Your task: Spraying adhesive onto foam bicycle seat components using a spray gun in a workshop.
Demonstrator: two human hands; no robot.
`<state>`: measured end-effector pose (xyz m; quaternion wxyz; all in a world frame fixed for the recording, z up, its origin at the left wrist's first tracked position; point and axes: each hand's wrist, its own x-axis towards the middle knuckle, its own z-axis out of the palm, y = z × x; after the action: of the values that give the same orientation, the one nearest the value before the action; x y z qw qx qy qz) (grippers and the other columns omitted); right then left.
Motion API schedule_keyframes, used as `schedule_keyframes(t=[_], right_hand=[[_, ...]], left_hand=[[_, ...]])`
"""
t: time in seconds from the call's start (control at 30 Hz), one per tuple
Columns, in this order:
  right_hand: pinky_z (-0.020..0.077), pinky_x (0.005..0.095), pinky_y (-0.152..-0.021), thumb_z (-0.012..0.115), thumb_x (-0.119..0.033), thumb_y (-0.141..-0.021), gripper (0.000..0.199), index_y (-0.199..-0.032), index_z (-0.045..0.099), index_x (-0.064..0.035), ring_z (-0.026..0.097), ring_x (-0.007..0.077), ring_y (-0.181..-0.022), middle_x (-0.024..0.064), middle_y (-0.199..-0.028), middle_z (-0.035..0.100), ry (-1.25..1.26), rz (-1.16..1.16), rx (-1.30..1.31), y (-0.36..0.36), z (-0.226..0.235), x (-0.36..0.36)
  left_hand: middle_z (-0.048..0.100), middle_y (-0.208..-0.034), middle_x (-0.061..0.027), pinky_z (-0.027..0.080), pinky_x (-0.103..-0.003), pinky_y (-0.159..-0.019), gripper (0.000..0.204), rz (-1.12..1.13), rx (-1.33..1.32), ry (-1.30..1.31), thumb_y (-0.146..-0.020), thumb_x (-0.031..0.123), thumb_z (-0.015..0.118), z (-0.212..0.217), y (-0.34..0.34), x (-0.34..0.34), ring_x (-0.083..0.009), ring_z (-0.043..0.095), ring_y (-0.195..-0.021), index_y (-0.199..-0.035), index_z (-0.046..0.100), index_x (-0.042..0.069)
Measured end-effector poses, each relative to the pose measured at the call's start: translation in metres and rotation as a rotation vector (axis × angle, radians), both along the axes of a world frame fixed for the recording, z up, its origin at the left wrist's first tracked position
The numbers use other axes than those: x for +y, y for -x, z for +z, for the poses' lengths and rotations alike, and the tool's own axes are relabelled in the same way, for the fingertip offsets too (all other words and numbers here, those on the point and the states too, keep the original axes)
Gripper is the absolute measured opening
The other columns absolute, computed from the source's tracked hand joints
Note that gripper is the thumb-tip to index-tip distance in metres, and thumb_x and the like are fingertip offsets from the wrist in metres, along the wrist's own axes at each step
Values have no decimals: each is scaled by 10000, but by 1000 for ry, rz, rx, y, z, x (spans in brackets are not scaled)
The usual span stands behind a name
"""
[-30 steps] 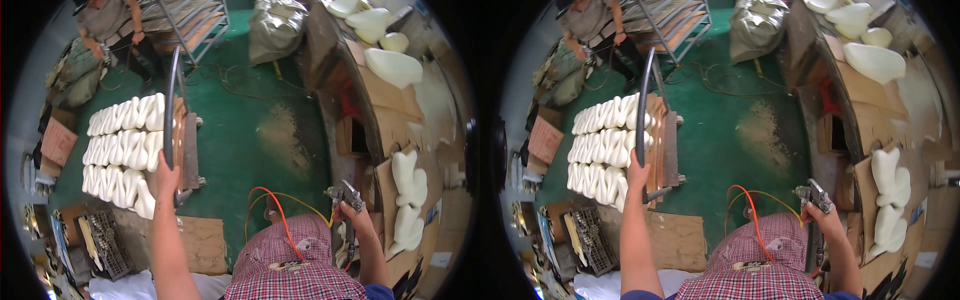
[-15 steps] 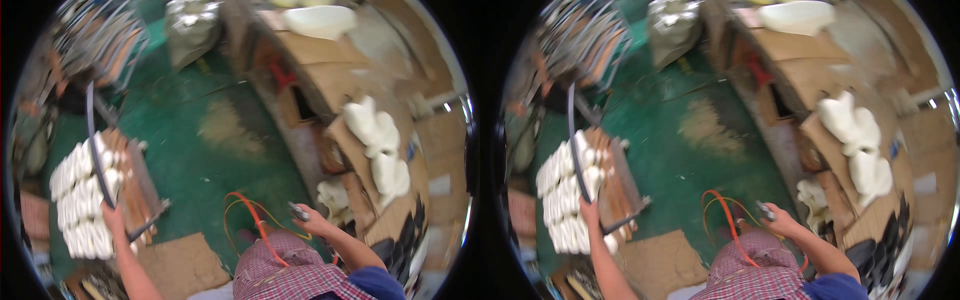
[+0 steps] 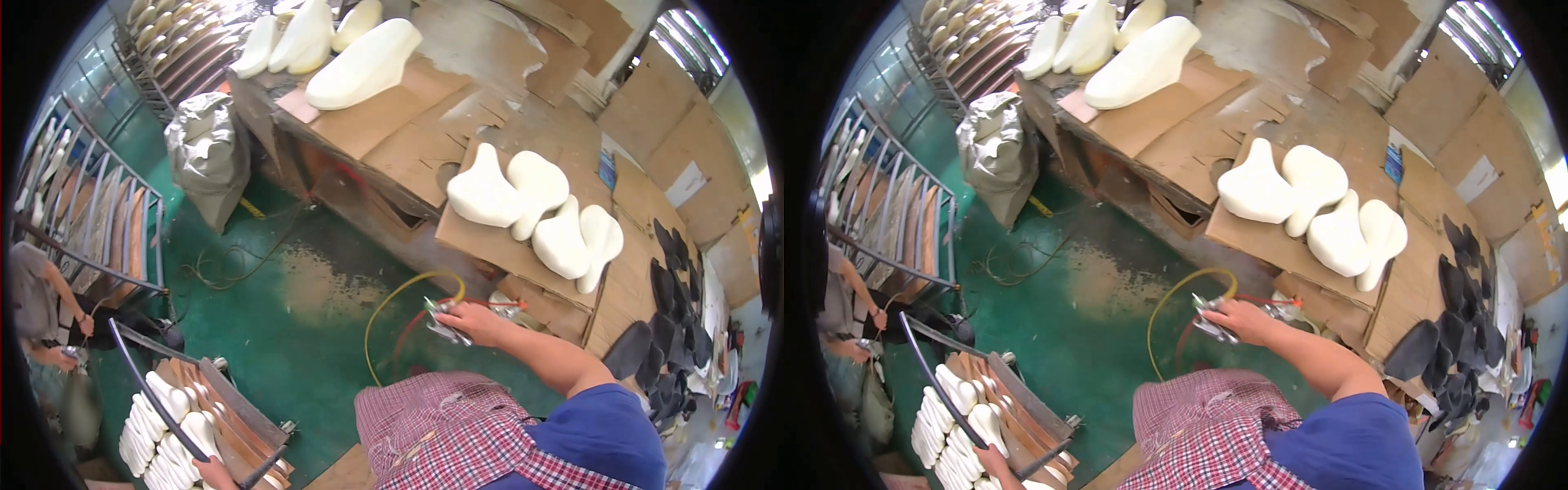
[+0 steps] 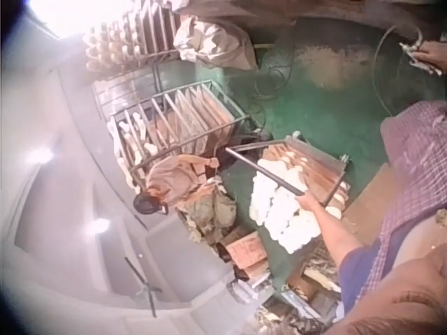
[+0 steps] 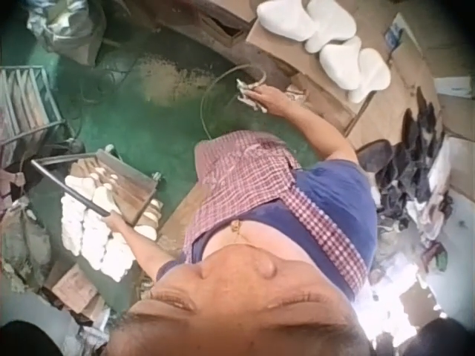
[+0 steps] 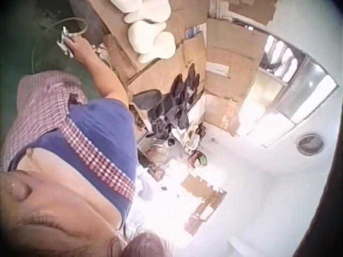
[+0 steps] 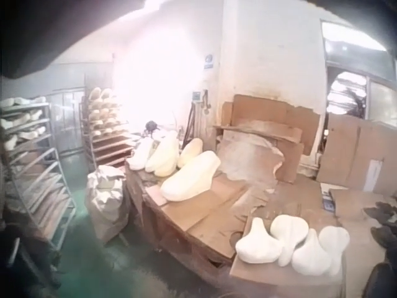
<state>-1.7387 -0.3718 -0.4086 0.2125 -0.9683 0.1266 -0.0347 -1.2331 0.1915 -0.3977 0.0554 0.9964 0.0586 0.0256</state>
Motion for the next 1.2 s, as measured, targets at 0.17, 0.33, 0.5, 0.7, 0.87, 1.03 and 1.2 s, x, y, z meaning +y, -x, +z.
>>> schedule_keyframes(t=[0.17, 0.33, 0.5, 0.7, 0.87, 1.03, 1.2], right_hand=[[469, 450, -829, 627, -97, -786, 680, -1412, 373, -179, 571, 395, -998, 202, -1085, 570, -326, -215, 444, 39, -44, 49], [498, 460, -792, 613, -97, -765, 534, -1272, 443, -108, 622, 430, -906, 235, -1031, 630, -382, -560, 510, 164, -188, 60], [494, 435, -796, 647, -114, -727, 501, -1202, 499, -56, 617, 382, -916, 213, -1018, 640, -355, -445, 530, 136, -255, -31], [488, 398, -803, 699, -138, -671, 471, -1098, 584, 23, 611, 308, -931, 181, -998, 654, -326, -468, 538, 46, -207, -72], [499, 427, -775, 589, -65, -761, 514, -1256, 457, -97, 624, 400, -862, 210, -986, 634, -523, -798, 291, -99, -94, -33], [486, 394, -804, 578, -52, -750, 497, -1237, 481, -77, 622, 347, -920, 175, -1016, 634, -183, -531, 354, -162, -85, -50], [475, 358, -842, 642, -81, -717, 553, -1250, 492, -72, 612, 294, -960, 130, -1033, 637, -173, -389, 418, -222, -108, -55]], left_hand=[[613, -1070, -296, 451, -508, -856, 455, 24, -89, 153, -753, 217, 595, -14, 25, 18, -457, 587, -983, -1130, 551, -33], [665, -935, -238, 504, -486, -816, 397, 104, 73, 17, -777, 262, 632, 42, 30, -42, -400, 649, -900, -1081, 523, 31], [630, -982, -248, 499, -499, -786, 382, 199, 117, 102, -825, 191, 644, 64, 42, -37, -420, 633, -894, -1112, 474, 5], [636, -938, -229, 510, -478, -751, 395, 131, 57, 212, -836, 230, 654, 45, 49, -24, -403, 636, -858, -1090, 448, 7], [637, -884, -190, 522, -462, -700, 383, 49, 30, 295, -849, 243, 650, 55, 50, -30, -376, 643, -842, -1081, 439, 23], [641, -888, -192, 524, -466, -692, 417, 107, 148, 343, -857, 273, 639, 51, 47, -27, -371, 651, -807, -1116, 435, 19], [651, -823, -161, 535, -421, -668, 429, 164, 114, 521, -872, 410, 604, 45, 51, -13, -341, 657, -724, -1075, 554, 34]])
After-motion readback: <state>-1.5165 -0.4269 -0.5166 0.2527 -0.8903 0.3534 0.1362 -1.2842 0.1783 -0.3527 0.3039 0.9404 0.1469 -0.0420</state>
